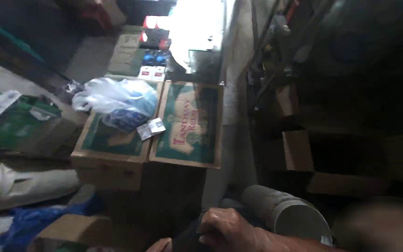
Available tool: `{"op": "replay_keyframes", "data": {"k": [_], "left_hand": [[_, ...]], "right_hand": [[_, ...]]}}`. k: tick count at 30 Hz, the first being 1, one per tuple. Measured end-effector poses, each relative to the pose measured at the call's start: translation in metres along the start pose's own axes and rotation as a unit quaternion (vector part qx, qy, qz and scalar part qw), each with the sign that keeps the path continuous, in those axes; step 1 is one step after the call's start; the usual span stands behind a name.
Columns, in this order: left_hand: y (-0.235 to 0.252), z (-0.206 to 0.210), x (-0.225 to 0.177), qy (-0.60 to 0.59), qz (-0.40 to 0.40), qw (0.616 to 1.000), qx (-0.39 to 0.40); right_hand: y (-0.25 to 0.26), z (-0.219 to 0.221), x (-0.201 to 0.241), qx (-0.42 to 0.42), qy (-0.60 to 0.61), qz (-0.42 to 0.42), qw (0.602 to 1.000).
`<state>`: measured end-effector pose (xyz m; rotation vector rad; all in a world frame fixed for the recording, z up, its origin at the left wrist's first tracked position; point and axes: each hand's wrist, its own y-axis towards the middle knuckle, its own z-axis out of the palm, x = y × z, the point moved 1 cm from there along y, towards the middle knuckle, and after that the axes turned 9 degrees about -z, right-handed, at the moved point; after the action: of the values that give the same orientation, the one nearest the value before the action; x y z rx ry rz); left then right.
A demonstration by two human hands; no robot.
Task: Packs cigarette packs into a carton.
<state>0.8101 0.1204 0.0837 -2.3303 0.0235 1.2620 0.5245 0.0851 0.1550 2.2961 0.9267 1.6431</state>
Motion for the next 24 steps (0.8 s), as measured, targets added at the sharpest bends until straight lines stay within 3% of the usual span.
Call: {"op": "replay_keyframes", "data": {"k": [7, 11, 15, 19, 24], "left_hand": [[-0.011, -0.056, 0.052, 0.078, 0.064, 0.989, -0.112], [-0.01, -0.069, 0.061, 0.052, 0.041, 0.987, -0.145], [-0.001, -0.082, 0.053, 0.051, 0.0, 0.984, -0.17], [0.004, -0.086, 0.051, 0.067, -0.02, 0.976, -0.206], [-0.005, -0.105, 0.018, 0.113, -0.078, 0.945, -0.298]], "right_hand": [[0.039, 0.066, 0.02, 0.034, -0.012, 0.096, 0.995], [0.066, 0.079, 0.007, 0.084, -0.068, 0.099, 0.989], [0.105, 0.074, -0.007, 0.139, -0.045, 0.127, 0.981], [0.134, 0.07, -0.032, 0.184, -0.029, 0.073, 0.98], [0.2, 0.09, -0.055, 0.206, -0.116, -0.053, 0.97]]}}
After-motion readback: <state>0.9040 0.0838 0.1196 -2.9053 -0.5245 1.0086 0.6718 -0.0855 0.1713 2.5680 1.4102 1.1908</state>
